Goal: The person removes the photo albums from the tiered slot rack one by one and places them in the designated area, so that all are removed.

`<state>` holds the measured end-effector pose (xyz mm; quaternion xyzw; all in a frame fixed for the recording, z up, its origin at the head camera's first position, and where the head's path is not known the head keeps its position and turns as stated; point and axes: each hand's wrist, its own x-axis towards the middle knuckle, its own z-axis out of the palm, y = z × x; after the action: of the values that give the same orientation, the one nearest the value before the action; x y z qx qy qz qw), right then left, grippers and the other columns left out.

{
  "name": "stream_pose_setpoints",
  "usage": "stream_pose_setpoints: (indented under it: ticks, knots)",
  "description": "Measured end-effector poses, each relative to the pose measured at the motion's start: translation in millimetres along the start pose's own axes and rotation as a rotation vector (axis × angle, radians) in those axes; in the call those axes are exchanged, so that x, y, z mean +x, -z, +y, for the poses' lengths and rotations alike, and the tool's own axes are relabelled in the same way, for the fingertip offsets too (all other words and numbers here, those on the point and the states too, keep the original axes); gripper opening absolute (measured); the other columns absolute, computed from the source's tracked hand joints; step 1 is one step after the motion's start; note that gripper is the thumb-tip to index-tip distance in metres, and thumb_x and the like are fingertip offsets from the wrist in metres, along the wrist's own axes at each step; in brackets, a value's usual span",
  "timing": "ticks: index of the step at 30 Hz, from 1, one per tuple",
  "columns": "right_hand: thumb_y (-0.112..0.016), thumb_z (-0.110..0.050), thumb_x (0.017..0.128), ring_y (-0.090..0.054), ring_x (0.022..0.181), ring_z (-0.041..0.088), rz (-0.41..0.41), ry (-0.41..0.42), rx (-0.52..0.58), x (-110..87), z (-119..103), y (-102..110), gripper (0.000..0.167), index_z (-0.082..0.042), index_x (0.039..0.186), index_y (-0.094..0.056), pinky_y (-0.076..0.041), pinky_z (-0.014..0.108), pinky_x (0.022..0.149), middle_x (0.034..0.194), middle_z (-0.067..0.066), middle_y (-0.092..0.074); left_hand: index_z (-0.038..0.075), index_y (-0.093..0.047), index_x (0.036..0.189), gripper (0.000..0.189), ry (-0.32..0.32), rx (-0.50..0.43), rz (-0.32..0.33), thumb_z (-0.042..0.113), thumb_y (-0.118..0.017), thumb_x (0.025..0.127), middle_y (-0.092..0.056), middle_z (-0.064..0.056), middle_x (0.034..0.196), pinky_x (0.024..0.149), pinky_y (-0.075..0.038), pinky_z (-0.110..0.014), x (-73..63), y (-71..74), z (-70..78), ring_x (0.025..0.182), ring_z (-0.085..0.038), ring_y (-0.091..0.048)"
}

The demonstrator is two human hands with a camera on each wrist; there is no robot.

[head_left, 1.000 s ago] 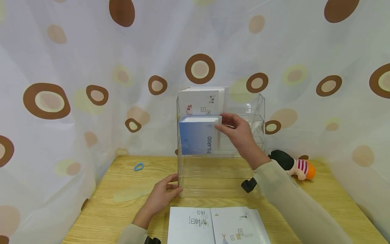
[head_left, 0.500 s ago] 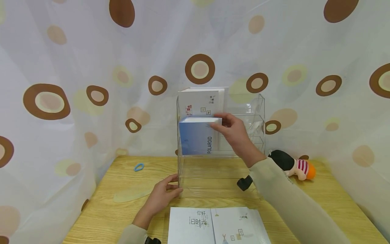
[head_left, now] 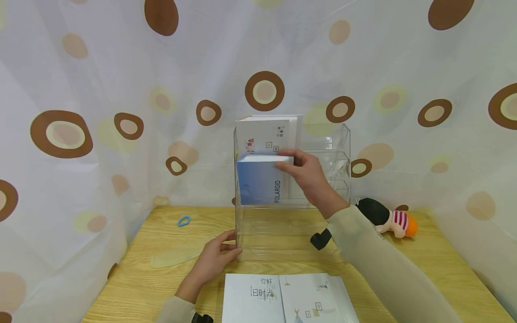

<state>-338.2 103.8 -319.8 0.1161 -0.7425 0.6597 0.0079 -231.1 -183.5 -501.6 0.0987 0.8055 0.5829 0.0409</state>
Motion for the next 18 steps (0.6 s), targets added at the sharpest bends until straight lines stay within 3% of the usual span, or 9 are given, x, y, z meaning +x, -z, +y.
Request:
stream_pose_setpoints:
  ticks: [18]
  knots:
    - [-0.078,-0.019,0.108,-0.071,0.115,0.02,0.028,0.009,-0.011,-1.7,-1.0,-5.0,0.036,-0.011,0.143,-0.073,-0.06,0.024,0.096,0.135,0.012,-0.074,0.001,-0.052,0.164,0.063,0.001,-0.002,-0.012,0.013,-0.077,0.108,-0.06,-0.028,0.159,0.093,-0.072,-0.04,1.6,0.5,-2.4,0.133,-0.042,-0.071]
